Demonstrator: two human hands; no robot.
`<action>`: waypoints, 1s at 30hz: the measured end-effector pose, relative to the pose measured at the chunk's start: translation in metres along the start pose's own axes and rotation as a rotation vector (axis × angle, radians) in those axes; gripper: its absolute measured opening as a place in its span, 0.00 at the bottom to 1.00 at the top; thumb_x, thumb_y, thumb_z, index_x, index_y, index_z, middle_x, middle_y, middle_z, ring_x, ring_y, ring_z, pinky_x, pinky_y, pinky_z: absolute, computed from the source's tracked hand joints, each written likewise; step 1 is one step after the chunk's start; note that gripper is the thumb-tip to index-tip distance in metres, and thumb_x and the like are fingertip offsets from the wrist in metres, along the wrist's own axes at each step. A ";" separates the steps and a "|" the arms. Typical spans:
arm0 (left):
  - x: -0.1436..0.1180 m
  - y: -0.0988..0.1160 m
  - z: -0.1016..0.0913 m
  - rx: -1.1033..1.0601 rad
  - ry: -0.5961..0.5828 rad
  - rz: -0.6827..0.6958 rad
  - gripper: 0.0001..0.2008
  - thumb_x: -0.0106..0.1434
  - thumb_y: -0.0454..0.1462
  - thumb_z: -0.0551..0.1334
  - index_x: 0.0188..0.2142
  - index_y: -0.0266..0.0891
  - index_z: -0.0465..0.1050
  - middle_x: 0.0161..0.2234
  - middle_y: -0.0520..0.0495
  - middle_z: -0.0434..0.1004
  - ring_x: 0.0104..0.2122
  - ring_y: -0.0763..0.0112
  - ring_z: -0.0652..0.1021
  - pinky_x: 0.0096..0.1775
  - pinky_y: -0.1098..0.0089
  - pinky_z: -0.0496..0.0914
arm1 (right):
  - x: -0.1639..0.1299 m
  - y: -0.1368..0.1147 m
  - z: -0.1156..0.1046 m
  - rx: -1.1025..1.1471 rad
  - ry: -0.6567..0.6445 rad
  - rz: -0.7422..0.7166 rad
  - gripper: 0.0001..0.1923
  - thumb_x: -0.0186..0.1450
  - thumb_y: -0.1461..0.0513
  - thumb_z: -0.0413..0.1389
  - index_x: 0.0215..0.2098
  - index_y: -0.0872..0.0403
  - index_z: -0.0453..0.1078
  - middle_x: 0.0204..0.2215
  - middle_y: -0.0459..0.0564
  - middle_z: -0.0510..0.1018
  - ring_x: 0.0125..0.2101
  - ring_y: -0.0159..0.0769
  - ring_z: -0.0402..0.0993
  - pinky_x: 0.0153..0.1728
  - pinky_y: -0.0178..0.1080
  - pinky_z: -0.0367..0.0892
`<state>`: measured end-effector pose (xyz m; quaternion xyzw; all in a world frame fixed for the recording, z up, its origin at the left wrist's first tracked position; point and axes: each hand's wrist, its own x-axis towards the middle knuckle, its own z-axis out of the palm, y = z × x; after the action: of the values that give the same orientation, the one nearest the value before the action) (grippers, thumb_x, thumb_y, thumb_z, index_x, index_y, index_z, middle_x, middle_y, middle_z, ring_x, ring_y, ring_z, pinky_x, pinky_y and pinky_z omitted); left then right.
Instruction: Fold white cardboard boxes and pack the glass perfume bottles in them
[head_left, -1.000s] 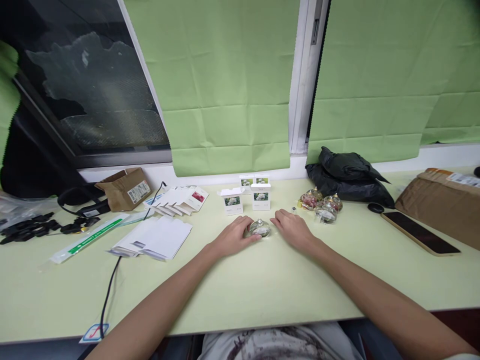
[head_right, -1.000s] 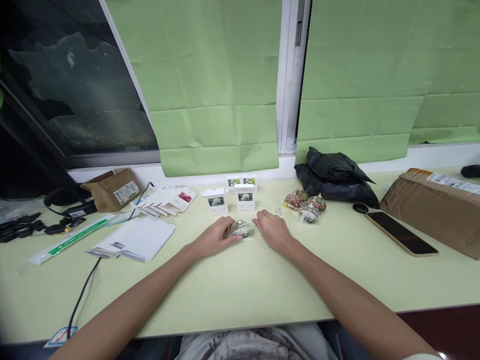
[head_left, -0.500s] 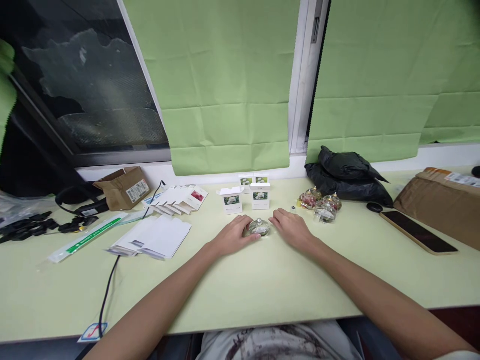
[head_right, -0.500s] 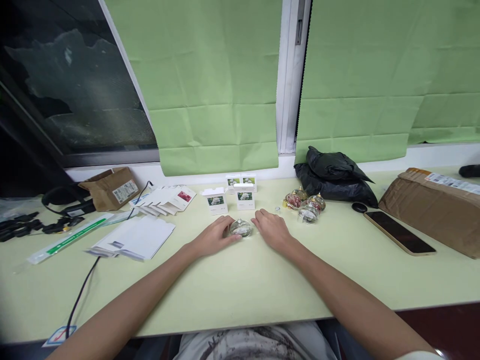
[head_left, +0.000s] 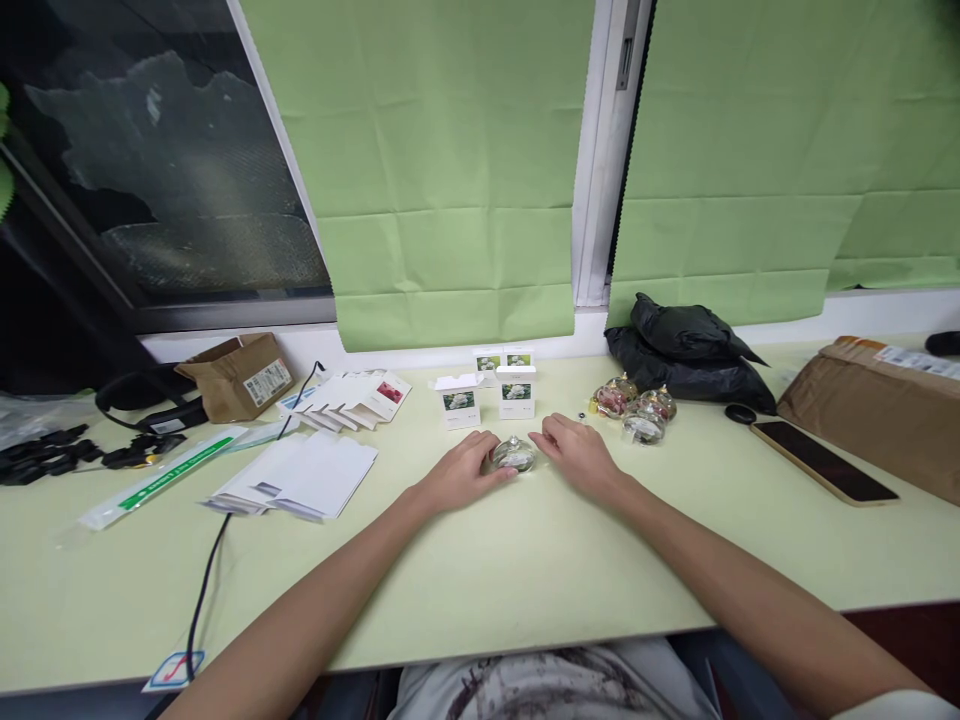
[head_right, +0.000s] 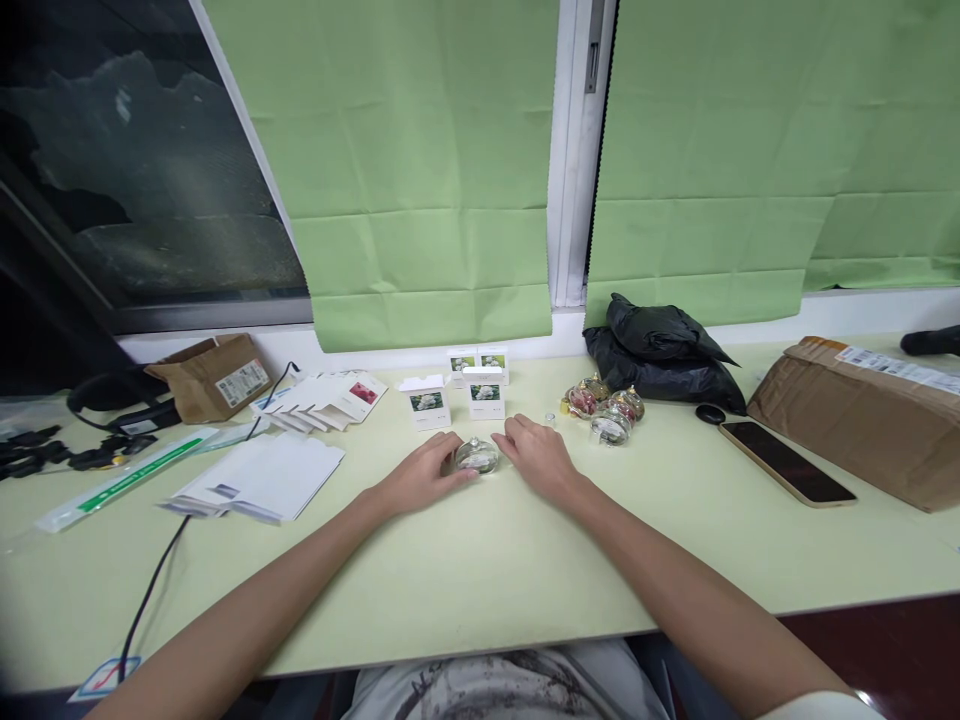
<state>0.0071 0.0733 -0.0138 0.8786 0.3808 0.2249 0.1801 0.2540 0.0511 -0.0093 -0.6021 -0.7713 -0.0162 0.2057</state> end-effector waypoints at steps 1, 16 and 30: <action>0.000 0.000 0.000 -0.001 0.001 -0.002 0.21 0.69 0.57 0.60 0.36 0.43 0.64 0.35 0.48 0.70 0.38 0.60 0.71 0.38 0.63 0.64 | 0.000 0.000 0.000 0.039 0.011 -0.026 0.18 0.80 0.51 0.44 0.43 0.51 0.71 0.44 0.50 0.79 0.38 0.37 0.76 0.37 0.37 0.60; 0.003 0.005 0.006 -0.107 0.044 -0.024 0.19 0.70 0.54 0.59 0.38 0.41 0.68 0.34 0.49 0.70 0.34 0.65 0.70 0.35 0.67 0.63 | -0.001 -0.002 0.011 0.868 0.168 -0.170 0.09 0.74 0.54 0.55 0.49 0.47 0.71 0.46 0.49 0.79 0.45 0.40 0.77 0.43 0.42 0.74; -0.001 0.013 0.006 -0.198 0.162 -0.054 0.14 0.74 0.50 0.57 0.48 0.44 0.70 0.40 0.52 0.80 0.38 0.66 0.77 0.41 0.69 0.67 | 0.013 0.003 0.023 1.591 -0.021 0.127 0.21 0.54 0.49 0.75 0.32 0.53 0.74 0.36 0.49 0.85 0.38 0.37 0.82 0.51 0.48 0.78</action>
<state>0.0172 0.0636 -0.0128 0.8249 0.3936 0.3266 0.2407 0.2477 0.0705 -0.0262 -0.3176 -0.5178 0.5564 0.5669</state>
